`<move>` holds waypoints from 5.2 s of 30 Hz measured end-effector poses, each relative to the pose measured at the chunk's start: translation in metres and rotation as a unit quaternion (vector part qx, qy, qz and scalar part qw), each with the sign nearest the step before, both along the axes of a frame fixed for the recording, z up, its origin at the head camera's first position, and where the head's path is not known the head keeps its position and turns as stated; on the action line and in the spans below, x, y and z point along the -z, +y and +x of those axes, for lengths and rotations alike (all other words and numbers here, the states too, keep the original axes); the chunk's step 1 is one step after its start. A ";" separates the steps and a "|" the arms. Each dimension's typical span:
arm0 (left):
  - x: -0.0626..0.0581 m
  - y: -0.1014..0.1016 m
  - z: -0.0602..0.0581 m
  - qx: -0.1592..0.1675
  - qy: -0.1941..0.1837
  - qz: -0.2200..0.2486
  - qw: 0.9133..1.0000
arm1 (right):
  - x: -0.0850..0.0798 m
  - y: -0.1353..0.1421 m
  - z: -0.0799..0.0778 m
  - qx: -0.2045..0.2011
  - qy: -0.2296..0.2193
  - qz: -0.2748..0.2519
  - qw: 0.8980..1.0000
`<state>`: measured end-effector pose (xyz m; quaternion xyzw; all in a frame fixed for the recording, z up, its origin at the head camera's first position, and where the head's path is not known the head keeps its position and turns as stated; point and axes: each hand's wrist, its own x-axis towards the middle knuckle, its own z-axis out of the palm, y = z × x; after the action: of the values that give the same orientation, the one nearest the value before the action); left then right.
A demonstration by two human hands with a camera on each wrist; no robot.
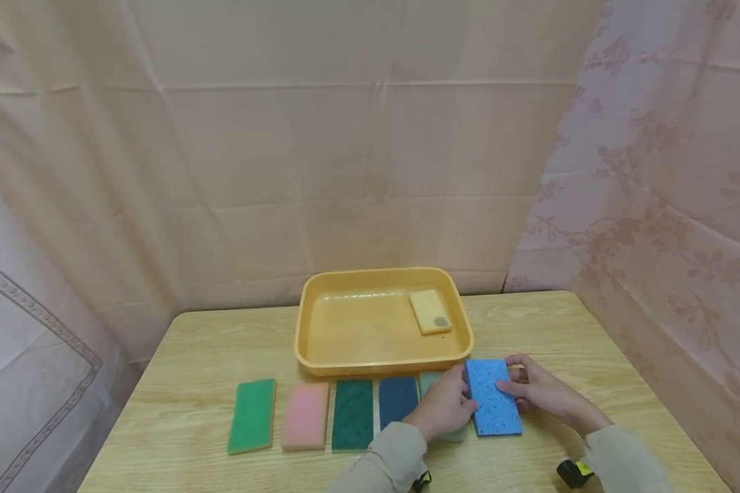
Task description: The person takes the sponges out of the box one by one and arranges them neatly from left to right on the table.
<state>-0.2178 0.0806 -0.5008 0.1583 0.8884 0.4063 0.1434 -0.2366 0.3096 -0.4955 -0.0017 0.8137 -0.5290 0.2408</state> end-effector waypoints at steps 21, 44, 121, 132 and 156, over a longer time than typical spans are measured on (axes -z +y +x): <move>0.001 -0.002 -0.001 0.003 -0.017 0.018 1.000 | 0.003 -0.002 0.002 0.006 -0.008 -0.004 1.000; -0.001 -0.011 -0.002 0.015 -0.050 0.076 0.996 | 0.000 -0.007 -0.001 0.021 -0.017 0.046 0.999; -0.004 -0.013 0.003 0.077 0.020 0.089 0.993 | -0.047 -0.015 -0.016 -0.029 0.086 0.037 0.995; -0.045 -0.026 0.002 0.124 0.028 0.175 0.976 | -0.075 -0.038 -0.041 -0.073 0.121 0.017 0.990; -0.102 -0.074 -0.044 0.058 0.049 0.111 0.991 | -0.102 -0.088 -0.094 -0.074 0.096 -0.003 0.993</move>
<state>-0.2619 0.0065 -0.3985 0.2442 0.8333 0.4849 0.1041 -0.3308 0.2218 -0.3934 -0.1133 0.8291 -0.5097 0.1997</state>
